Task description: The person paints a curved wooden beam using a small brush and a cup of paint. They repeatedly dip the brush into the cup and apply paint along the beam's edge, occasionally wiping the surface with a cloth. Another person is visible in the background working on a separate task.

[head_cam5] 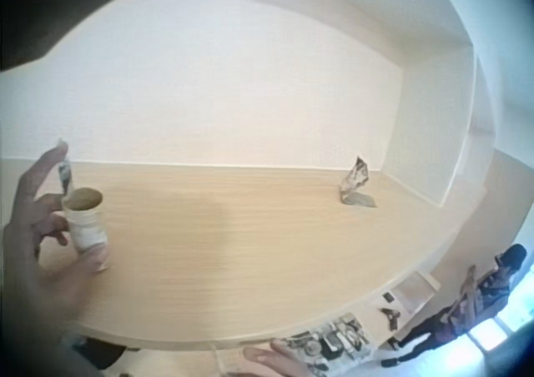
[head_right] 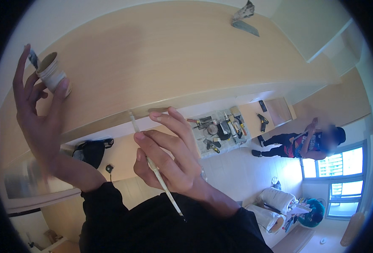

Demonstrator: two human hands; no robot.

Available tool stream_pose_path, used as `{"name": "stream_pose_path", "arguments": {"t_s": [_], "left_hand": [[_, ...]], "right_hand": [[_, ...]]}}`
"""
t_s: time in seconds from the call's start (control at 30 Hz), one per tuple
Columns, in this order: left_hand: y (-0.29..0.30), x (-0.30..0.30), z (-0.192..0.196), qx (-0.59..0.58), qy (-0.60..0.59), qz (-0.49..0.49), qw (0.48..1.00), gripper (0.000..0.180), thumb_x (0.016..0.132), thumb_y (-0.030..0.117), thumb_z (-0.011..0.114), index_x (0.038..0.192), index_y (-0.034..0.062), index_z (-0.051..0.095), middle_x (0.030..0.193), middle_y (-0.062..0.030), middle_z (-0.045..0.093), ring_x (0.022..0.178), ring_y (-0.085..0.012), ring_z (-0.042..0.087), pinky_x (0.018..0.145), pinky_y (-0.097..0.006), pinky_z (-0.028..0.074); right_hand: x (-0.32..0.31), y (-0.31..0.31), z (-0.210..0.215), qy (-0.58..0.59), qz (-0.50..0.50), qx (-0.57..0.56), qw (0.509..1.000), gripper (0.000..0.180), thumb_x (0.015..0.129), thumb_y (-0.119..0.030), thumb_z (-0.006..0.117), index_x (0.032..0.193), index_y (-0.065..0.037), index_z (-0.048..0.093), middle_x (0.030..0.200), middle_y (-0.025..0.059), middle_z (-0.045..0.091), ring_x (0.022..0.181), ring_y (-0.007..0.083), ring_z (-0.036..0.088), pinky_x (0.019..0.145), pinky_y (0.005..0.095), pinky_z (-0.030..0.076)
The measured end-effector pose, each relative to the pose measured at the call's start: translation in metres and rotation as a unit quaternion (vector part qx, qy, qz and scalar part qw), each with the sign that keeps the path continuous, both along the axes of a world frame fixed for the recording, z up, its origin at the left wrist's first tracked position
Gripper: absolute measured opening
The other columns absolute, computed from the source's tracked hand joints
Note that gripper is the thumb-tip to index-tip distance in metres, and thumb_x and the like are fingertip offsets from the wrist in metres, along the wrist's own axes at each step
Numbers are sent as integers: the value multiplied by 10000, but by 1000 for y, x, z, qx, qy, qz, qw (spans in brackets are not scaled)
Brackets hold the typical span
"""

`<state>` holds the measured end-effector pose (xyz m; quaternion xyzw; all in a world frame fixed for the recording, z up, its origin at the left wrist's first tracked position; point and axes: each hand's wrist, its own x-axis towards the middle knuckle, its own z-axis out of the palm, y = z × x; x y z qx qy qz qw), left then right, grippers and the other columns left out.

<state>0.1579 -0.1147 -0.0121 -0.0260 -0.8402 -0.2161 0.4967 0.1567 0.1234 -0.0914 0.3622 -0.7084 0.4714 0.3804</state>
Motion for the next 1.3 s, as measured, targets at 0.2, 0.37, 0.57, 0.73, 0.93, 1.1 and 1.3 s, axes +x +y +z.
{"name": "stream_pose_path", "arguments": {"t_s": [0.2, 0.37, 0.57, 0.73, 0.93, 1.1, 1.3], "left_hand": [[4, 5, 1, 37, -10, -9, 999, 722, 845, 96, 823, 1500, 161, 527, 1198, -97, 735, 955, -152, 720, 859, -316, 531], [3, 7, -3, 12, 23, 6, 1000, 703, 843, 113, 830, 1484, 169, 548, 1172, -96, 743, 952, -152, 717, 848, -330, 557], [0, 12, -2, 52, -13, -12, 999, 712, 834, 113, 834, 1483, 170, 549, 1220, -98, 735, 987, -165, 718, 848, -324, 555], [3, 13, -2, 28, 15, -1, 1000, 716, 836, 118, 832, 1489, 181, 544, 1184, -113, 748, 976, -173, 722, 842, -325, 559], [2, 16, -2, 40, 0, 9, 999, 713, 838, 135, 836, 1487, 198, 548, 1139, -114, 759, 961, -175, 724, 835, -330, 564], [3, 17, -2, 56, 2, 0, 998, 719, 838, 147, 840, 1491, 208, 546, 1116, -108, 765, 952, -172, 723, 848, -336, 563], [1, 18, -1, 42, 5, 4, 999, 720, 836, 133, 836, 1491, 202, 545, 1133, -116, 759, 960, -174, 725, 854, -335, 562]], "right_hand": [[3, -4, 9, 12, -13, 44, 999, 313, 747, 42, 728, 1057, 5, 751, 990, 124, 695, 1094, 394, 679, 995, 582, 529], [6, -1, 9, 21, -33, 41, 998, 204, 891, -36, 678, 1074, 54, 689, 954, 192, 692, 1071, 441, 683, 980, 572, 559], [13, -4, 10, 9, -38, 55, 998, 331, 760, 29, 720, 1089, 0, 743, 992, 124, 682, 1098, 400, 675, 1001, 566, 522], [13, 0, 16, 16, -63, 64, 996, 341, 744, 31, 723, 1082, -5, 745, 979, 119, 693, 1095, 397, 673, 1016, 567, 504], [19, -2, 17, 12, -51, 81, 995, 351, 742, 28, 726, 1092, -6, 740, 980, 113, 706, 1092, 384, 673, 1011, 558, 504], [20, 3, 21, 2, -75, 72, 995, 326, 757, 21, 731, 1082, -9, 740, 941, 106, 729, 1073, 354, 680, 1005, 555, 498], [23, 1, 24, -7, -61, 88, 994, 288, 802, 19, 714, 1089, -6, 732, 867, 82, 762, 1025, 318, 693, 1019, 536, 482]]}}
